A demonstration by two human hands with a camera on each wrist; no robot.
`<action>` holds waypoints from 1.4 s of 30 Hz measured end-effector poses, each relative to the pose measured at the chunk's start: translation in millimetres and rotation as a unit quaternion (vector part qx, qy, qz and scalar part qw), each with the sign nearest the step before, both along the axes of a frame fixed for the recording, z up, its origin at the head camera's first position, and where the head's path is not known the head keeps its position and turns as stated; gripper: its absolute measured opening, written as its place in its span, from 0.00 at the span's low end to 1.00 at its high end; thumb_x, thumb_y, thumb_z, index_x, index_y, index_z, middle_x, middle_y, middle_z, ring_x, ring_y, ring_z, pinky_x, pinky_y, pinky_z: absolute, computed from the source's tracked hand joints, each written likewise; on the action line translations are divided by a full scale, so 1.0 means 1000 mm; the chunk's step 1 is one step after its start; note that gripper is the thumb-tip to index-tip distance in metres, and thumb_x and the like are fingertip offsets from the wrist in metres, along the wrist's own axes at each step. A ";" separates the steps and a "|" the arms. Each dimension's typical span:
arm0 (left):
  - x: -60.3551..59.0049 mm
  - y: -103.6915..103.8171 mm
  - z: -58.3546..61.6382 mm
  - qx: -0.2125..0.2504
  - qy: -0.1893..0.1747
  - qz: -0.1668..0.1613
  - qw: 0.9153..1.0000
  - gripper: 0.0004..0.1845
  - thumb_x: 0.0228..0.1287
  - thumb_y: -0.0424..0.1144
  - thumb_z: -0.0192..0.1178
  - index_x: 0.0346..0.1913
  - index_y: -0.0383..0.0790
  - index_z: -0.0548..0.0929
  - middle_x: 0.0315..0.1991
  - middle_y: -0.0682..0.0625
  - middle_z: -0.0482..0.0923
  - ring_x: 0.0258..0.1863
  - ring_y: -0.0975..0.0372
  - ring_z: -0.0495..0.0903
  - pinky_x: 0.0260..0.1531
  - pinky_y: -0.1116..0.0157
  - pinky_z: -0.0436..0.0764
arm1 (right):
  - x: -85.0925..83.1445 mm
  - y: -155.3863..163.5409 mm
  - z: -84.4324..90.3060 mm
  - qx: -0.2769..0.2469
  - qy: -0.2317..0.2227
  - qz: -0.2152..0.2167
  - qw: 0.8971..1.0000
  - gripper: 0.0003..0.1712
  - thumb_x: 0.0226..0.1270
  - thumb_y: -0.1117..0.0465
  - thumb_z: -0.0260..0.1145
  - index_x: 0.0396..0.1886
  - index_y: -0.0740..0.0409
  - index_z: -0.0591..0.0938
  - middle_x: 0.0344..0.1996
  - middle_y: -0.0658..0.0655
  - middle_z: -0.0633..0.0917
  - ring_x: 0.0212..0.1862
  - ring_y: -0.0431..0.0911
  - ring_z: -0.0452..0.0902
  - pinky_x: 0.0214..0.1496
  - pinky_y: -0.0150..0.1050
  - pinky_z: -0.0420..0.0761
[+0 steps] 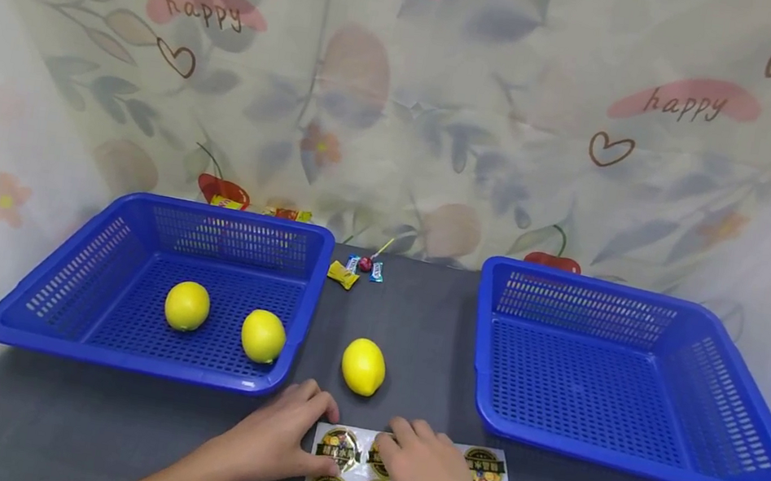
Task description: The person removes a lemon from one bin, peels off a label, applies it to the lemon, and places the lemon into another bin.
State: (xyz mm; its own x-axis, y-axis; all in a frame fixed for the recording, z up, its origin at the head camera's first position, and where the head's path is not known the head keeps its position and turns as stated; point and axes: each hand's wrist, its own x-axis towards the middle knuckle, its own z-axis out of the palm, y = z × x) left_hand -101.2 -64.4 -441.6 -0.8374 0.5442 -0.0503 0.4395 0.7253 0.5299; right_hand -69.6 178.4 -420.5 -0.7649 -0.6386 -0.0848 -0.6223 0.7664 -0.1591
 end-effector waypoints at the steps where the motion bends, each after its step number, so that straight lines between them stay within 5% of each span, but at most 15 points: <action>1: 0.000 0.001 0.001 -0.009 0.001 -0.004 1.000 0.27 0.47 0.58 0.77 0.44 0.48 0.78 0.35 0.58 0.65 0.36 0.63 0.66 0.38 0.66 0.73 | 0.000 -0.001 0.000 0.005 -0.012 0.001 1.000 0.28 0.63 0.41 0.72 0.56 0.53 0.82 0.56 0.58 0.80 0.54 0.53 0.77 0.47 0.52 0.82; 8: -0.001 0.007 0.004 -0.020 0.031 -0.023 0.999 0.24 0.46 0.54 0.79 0.41 0.49 0.79 0.34 0.58 0.66 0.35 0.63 0.69 0.37 0.66 0.73 | 0.001 -0.005 -0.003 0.031 -0.051 -0.011 0.998 0.35 0.63 0.41 0.71 0.64 0.54 0.79 0.63 0.59 0.77 0.60 0.56 0.74 0.48 0.58 0.81; 17: -0.004 0.008 0.003 0.016 0.044 -0.048 0.998 0.17 0.49 0.45 0.78 0.34 0.53 0.77 0.30 0.62 0.65 0.30 0.68 0.65 0.33 0.71 0.68 | 0.002 -0.005 -0.001 0.045 -0.066 -0.015 0.997 0.34 0.64 0.40 0.70 0.63 0.55 0.80 0.64 0.60 0.76 0.62 0.55 0.73 0.50 0.56 0.80; 25: -0.009 0.008 0.008 0.146 -0.038 -0.063 0.987 0.09 0.63 0.37 0.68 0.34 0.49 0.77 0.24 0.63 0.71 0.23 0.73 0.69 0.26 0.73 0.72 | -0.001 -0.002 -0.001 0.012 -0.036 -0.001 0.999 0.30 0.64 0.41 0.71 0.59 0.55 0.83 0.60 0.59 0.79 0.59 0.54 0.75 0.49 0.53 0.81; 29: -0.012 0.015 0.009 0.254 -0.052 -0.021 0.966 0.04 0.71 0.38 0.62 0.39 0.44 0.76 0.24 0.60 0.73 0.21 0.71 0.70 0.23 0.72 0.73 | -0.006 0.003 -0.001 -0.027 0.011 0.008 1.000 0.25 0.64 0.45 0.72 0.53 0.56 0.85 0.56 0.58 0.81 0.55 0.52 0.78 0.48 0.50 0.82; 35: -0.027 0.033 0.001 0.417 -0.078 0.071 0.903 0.06 0.76 0.34 0.55 0.46 0.34 0.71 0.19 0.51 0.71 0.16 0.67 0.68 0.17 0.72 0.69 | -0.020 0.001 0.003 -0.119 0.022 -0.057 0.991 0.27 0.65 0.51 0.72 0.59 0.60 0.82 0.55 0.57 0.83 0.52 0.51 0.81 0.49 0.50 0.82; 38: -0.036 0.042 -0.004 0.461 -0.077 0.107 0.878 0.07 0.77 0.33 0.54 0.48 0.32 0.70 0.18 0.50 0.70 0.14 0.66 0.67 0.16 0.71 0.69 | -0.032 -0.003 0.004 -0.187 -0.030 -0.125 0.974 0.34 0.66 0.50 0.72 0.68 0.56 0.75 0.59 0.57 0.80 0.50 0.49 0.82 0.45 0.47 0.83; 42: -0.046 0.050 -0.007 0.495 -0.081 0.143 0.853 0.09 0.76 0.33 0.54 0.49 0.30 0.71 0.17 0.52 0.68 0.13 0.66 0.65 0.15 0.72 0.67 | -0.051 -0.009 0.000 -0.278 -0.117 -0.182 0.936 0.44 0.65 0.49 0.72 0.76 0.54 0.64 0.67 0.61 0.73 0.42 0.43 0.82 0.37 0.40 0.82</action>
